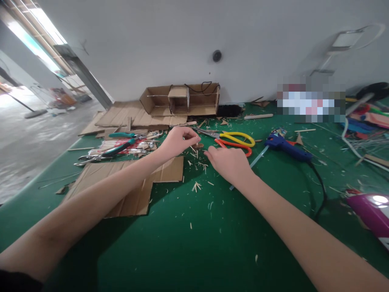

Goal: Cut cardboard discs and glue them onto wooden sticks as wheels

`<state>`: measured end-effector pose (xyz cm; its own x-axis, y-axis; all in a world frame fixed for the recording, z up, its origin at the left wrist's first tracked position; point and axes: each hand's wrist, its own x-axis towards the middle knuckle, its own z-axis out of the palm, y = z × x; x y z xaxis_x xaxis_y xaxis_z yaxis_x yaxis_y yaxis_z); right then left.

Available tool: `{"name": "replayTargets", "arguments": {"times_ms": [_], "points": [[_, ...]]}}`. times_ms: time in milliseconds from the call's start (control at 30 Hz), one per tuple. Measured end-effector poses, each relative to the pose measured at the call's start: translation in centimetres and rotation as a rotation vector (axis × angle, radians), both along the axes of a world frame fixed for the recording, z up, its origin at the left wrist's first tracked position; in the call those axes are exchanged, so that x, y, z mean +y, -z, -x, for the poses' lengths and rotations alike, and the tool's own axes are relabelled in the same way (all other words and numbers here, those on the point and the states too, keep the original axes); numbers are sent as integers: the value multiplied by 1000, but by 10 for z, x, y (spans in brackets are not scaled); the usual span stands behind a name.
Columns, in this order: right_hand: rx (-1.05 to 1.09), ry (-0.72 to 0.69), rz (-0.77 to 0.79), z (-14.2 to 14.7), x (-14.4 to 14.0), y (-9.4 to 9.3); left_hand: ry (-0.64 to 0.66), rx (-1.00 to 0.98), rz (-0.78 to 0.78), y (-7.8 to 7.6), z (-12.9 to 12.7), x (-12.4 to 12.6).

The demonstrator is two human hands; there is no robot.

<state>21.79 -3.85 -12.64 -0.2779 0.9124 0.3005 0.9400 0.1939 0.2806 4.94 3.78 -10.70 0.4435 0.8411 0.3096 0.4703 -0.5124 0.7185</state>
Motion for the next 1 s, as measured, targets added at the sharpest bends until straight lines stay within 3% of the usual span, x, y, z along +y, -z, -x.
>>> {"name": "replayTargets", "arguments": {"times_ms": [200,467,1000], "points": [[-22,-12,98,-1,1,-1,-6,10,-13,1,0,1],[-25,22,17,0,-2,2,5,-12,9,1,-1,-1],[-65,-18,80,0,-2,0,24,-14,5,-1,0,-2]]}}
